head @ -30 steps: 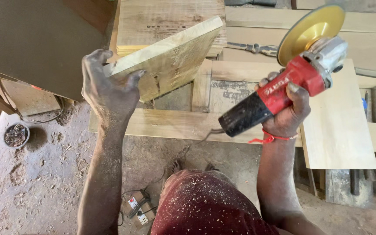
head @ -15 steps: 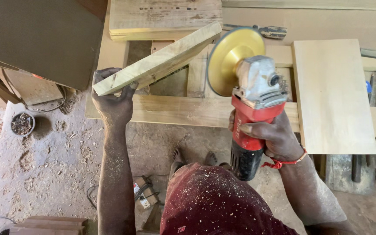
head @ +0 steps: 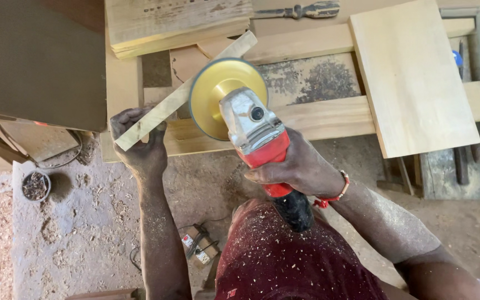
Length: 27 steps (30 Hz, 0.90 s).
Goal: The person uses a power angle grinder to sand and smooth the edges and flat surfaces of a wooden board, turning the board by hand to reach different sides while working on the floor.
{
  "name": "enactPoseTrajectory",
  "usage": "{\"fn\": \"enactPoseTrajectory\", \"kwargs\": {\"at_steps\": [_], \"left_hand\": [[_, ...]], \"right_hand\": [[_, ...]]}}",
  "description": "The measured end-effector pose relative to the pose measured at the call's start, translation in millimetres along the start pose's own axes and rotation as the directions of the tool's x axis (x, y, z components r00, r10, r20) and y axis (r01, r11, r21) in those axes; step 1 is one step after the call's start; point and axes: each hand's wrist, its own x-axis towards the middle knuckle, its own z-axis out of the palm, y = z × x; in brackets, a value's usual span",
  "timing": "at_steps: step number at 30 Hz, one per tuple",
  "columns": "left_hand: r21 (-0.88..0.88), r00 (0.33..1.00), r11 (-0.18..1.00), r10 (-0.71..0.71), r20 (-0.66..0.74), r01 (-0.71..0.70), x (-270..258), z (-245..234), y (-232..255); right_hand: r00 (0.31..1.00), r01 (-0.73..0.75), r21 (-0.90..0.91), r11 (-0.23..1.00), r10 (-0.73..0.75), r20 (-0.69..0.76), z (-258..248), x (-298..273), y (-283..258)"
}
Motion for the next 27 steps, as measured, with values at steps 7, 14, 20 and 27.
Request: {"fn": "enactPoseTrajectory", "kwargs": {"at_steps": [7, 14, 20, 27], "left_hand": [[-0.02, 0.997, 0.997, -0.07, 0.022, 0.07, -18.0, 2.8, 1.1], [-0.002, 0.999, 1.0, -0.025, 0.047, 0.025, -23.2, 5.4, 8.6], [0.064, 0.998, 0.997, 0.03, 0.059, -0.034, -29.5, 7.1, 9.4], [0.055, 0.998, 0.998, 0.03, 0.064, -0.033, -33.8, 9.3, 14.0]], "right_hand": [[0.996, -0.054, 0.161, 0.985, 0.064, -0.061, 0.9, -7.6, 9.1], [0.993, -0.01, 0.223, 0.975, 0.036, -0.11, -1.3, -7.8, 19.4], [0.996, -0.036, 0.221, 0.975, 0.054, -0.075, 2.0, -12.2, 23.4], [0.989, -0.056, 0.246, 0.968, 0.087, -0.118, 1.3, -13.8, 16.0]]}}
